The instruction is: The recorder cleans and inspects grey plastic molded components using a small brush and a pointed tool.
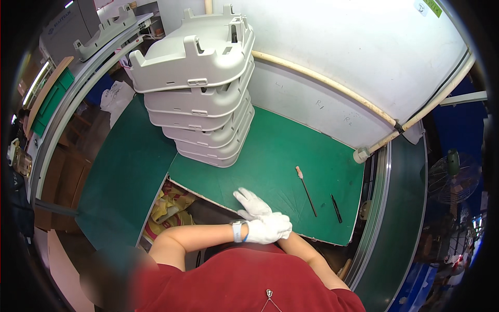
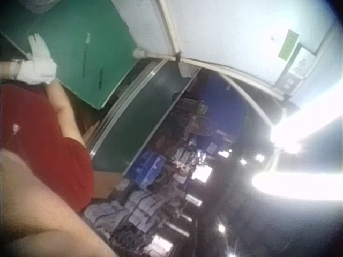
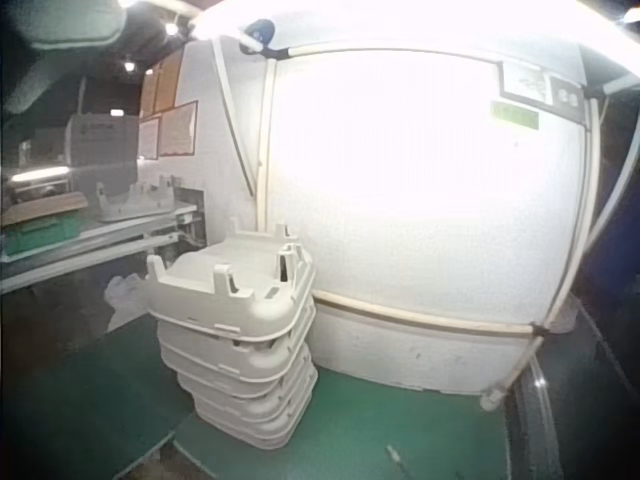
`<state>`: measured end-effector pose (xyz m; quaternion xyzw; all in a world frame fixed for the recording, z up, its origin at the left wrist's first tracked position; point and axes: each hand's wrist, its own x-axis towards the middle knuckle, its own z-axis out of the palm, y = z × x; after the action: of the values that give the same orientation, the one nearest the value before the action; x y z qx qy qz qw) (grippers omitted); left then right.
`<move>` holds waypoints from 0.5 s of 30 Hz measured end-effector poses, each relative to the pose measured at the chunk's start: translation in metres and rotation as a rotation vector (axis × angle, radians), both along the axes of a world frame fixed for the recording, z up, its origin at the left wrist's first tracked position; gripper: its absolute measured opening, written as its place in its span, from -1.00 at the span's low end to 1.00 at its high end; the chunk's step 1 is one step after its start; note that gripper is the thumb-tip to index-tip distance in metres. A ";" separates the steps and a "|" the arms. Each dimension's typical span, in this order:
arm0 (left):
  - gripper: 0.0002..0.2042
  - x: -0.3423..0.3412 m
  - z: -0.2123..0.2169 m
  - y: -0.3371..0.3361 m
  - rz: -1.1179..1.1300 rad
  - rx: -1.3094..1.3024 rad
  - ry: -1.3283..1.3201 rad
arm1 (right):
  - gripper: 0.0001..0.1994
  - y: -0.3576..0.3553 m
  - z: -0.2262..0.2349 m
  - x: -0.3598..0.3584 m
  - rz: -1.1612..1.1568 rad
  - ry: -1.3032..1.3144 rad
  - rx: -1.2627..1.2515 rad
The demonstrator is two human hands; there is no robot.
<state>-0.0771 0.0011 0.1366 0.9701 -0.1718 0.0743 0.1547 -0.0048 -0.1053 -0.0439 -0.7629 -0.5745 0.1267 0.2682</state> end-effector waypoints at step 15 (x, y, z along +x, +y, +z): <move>-0.08 0.074 0.172 0.299 0.150 0.577 -0.647 | -0.53 -0.155 0.009 -0.022 -0.667 0.177 -0.179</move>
<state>-0.0030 0.3006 0.3087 0.9101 -0.1540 0.3342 -0.1904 -0.0264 -0.2601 -0.0351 -0.9150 -0.2550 0.1478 0.2755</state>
